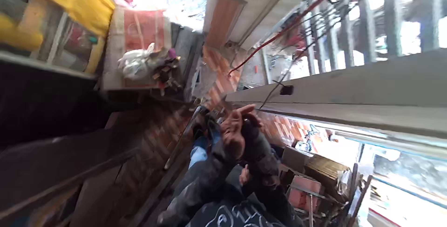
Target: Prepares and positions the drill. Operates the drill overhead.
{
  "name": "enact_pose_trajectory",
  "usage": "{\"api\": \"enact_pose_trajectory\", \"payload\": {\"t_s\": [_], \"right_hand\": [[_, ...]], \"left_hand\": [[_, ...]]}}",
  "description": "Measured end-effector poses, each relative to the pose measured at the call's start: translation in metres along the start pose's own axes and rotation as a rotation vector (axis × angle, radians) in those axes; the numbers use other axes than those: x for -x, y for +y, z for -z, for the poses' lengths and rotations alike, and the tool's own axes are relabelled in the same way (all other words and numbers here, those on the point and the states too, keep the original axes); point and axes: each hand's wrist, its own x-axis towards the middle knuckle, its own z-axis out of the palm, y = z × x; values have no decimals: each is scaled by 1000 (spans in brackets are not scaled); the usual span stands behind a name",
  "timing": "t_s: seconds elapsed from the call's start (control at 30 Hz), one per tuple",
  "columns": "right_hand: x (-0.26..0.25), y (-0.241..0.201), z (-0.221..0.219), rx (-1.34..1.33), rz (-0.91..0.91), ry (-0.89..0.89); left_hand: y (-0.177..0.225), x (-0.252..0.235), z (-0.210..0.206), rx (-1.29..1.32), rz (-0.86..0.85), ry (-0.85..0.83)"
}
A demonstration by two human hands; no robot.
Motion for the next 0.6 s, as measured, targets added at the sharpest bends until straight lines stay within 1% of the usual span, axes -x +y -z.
{"api": "enact_pose_trajectory", "payload": {"t_s": [0.03, 0.07, 0.1, 0.13, 0.17, 0.2, 0.23, 0.3, 0.4, 0.43, 0.5, 0.57, 0.6], "right_hand": [[31, -1, 13, -104, -95, -22], [56, 9, 31, -183, -141, -70], [68, 28, 52, -200, -92, -177], [66, 66, 71, -217, 125, -276], [57, 87, 75, -215, 287, -281], [50, 87, 70, -196, 354, -272], [50, 76, 65, -220, 357, -265], [60, 47, 55, -298, 271, -281], [66, 36, 51, -407, 236, -356], [66, 40, 51, -440, 226, -380], [68, 60, 65, -486, 168, -462], [72, 66, 72, -499, 109, -549], [73, 68, 74, -499, 97, -552]], "left_hand": [[-2, -2, 4, -34, -59, -11], [-7, -6, 7, -20, -113, -73], [-4, -9, 7, -22, -96, -121], [1, -12, 9, -20, -48, -159], [3, -14, 15, -10, -1, -185], [4, -16, 20, -21, 10, -192], [3, -19, 26, -46, -3, -208], [3, -26, 37, -115, -26, -278], [6, -33, 46, -196, -48, -375], [6, -33, 47, -190, -54, -372], [3, -34, 46, -132, -74, -347], [1, -34, 47, -80, -83, -339], [0, -34, 47, -66, -74, -339]]}}
